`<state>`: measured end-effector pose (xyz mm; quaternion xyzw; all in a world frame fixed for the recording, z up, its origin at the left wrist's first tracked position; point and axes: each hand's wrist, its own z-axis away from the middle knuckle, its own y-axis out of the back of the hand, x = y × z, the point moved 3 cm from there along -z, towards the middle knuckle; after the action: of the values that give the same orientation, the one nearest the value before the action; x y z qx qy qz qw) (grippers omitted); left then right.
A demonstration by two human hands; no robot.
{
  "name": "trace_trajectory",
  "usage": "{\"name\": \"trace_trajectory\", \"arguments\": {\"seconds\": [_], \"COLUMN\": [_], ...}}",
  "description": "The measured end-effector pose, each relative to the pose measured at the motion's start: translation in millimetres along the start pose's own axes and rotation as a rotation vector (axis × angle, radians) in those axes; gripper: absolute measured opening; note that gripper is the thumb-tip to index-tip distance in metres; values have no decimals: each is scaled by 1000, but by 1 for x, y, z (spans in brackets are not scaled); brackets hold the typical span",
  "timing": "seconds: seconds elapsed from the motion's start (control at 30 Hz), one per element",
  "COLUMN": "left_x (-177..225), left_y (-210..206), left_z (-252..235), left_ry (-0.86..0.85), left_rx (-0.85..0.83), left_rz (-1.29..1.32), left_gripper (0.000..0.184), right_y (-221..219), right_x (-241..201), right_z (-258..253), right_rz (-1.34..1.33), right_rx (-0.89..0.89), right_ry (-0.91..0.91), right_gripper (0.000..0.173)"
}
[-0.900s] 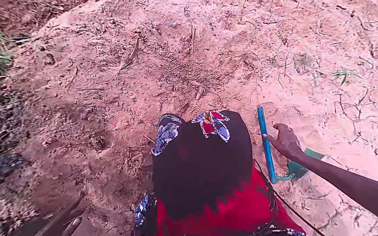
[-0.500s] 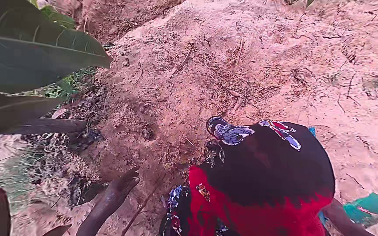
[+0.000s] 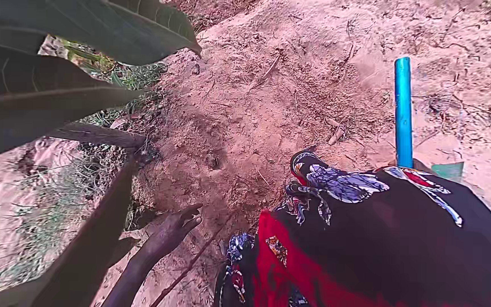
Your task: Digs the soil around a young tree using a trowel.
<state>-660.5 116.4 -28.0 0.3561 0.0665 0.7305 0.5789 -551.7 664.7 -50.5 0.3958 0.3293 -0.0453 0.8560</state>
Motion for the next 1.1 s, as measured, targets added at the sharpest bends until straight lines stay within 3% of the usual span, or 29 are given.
{"name": "trace_trajectory", "arguments": {"seconds": [0.07,0.2,0.33,0.47,0.6,0.7,0.83,0.97,1.03,1.1], "left_x": [6,20,72,125,148,138,101,61,43,19], "left_y": [-3,-8,-4,-16,-35,-36,-10,17,27,34], "left_z": [4,5,-1,-30,-55,-61,-70,-76,-77,-82], "left_ry": [-10,-88,-108,-417,-456,-369,-302,-185,-91,-37], "left_rx": [-7,73,122,207,115,102,295,486,534,564], "left_rz": [-24,-119,-344,-398,-446,-477,-520,-594,-633,-629], "left_gripper": [49,46,47,40,42,43,40,50,66,94], "right_y": [-10,-36,-84,-133,-163,-171,-184,-165,-155,-142], "right_x": [-3,-29,-44,-51,-46,-30,-8,-15,-20,-34], "right_z": [-14,-25,-56,-71,-65,-72,-77,-73,-82,-93], "right_rz": [120,150,121,140,259,462,752,585,382,246], "right_rx": [-79,-86,-159,-254,-339,-361,-375,-319,-223,-100], "right_ry": [142,446,729,833,705,614,573,744,829,888], "right_gripper": [37,34,27,28,34,41,35,36,39,38]}}
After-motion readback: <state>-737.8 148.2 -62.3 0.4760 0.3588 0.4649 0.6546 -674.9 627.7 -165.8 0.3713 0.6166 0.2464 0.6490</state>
